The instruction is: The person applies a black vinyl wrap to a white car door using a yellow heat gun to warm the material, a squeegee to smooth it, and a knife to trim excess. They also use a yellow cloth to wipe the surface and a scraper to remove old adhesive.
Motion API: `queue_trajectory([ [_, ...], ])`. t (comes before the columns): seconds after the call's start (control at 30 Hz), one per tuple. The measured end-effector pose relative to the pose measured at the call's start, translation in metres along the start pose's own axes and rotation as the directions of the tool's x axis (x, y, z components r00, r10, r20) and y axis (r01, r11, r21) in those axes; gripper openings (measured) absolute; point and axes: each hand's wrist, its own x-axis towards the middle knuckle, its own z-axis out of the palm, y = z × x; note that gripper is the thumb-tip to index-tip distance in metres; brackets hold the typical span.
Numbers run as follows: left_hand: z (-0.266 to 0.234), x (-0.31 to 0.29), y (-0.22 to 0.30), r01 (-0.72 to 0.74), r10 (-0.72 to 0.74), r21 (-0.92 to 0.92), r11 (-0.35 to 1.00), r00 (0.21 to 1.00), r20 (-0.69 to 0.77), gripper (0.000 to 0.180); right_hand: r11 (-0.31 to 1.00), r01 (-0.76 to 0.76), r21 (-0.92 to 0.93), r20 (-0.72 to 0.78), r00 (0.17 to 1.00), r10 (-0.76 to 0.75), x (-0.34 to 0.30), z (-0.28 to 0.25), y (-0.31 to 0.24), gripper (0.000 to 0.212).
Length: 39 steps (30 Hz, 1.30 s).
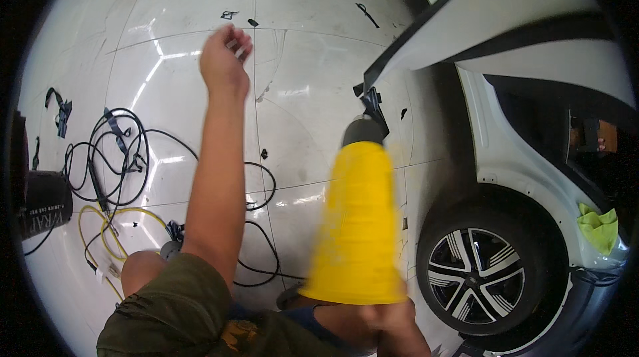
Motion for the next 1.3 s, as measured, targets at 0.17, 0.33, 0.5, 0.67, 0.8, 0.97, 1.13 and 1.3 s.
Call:
queue_trajectory([
  [0.17, -0.013, 0.062, 0.117, -0.178, 0.206, -0.155, 0.972, 0.960, 0.190, 0.016, 0.743, 0.352, -0.569, 0.346, 0.922, -0.172, 0.045, 0.093, -0.033, 0.065],
  [0.33, -0.022, 0.072, 0.172, -0.238, 0.299, -0.268, 0.933, 0.930, 0.213, 0.016, 0.603, 0.299, -0.740, 0.192, 0.952, -0.236, 0.071, 0.162, -0.003, 0.071],
  [0.5, -0.030, 0.072, 0.178, -0.186, 0.248, -0.310, 0.932, 0.953, 0.175, 0.015, 0.571, 0.171, -0.803, 0.041, 0.972, -0.233, 0.089, 0.194, -0.002, 0.067],
  [0.67, -0.029, 0.076, 0.170, -0.142, 0.204, -0.308, 0.941, 0.962, 0.181, 0.015, 0.495, 0.219, -0.841, 0.095, 0.960, -0.263, 0.102, 0.194, -0.002, 0.070],
  [0.8, -0.022, 0.070, 0.160, -0.113, 0.163, -0.278, 0.954, 0.973, 0.163, 0.015, 0.503, 0.151, -0.851, 0.038, 0.973, -0.228, 0.107, 0.196, -0.001, 0.069],
  [0.97, -0.009, 0.061, 0.144, -0.054, 0.104, -0.239, 0.970, 0.974, 0.200, 0.014, 0.538, 0.145, -0.831, 0.031, 0.976, -0.216, 0.115, 0.201, 0.012, 0.068],
  [1.13, -0.003, 0.047, 0.110, -0.028, 0.087, -0.224, 0.974, 0.962, 0.259, 0.014, 0.673, -0.092, -0.734, 0.038, 0.983, 0.177, 0.147, 0.231, 0.032, 0.060],
  [1.3, 0.010, 0.024, 0.094, 0.004, 0.027, -0.108, 0.994, 0.958, 0.287, 0.016, 0.677, 0.049, -0.734, 0.129, 0.989, 0.068, 0.159, 0.288, 0.099, 0.058],
])
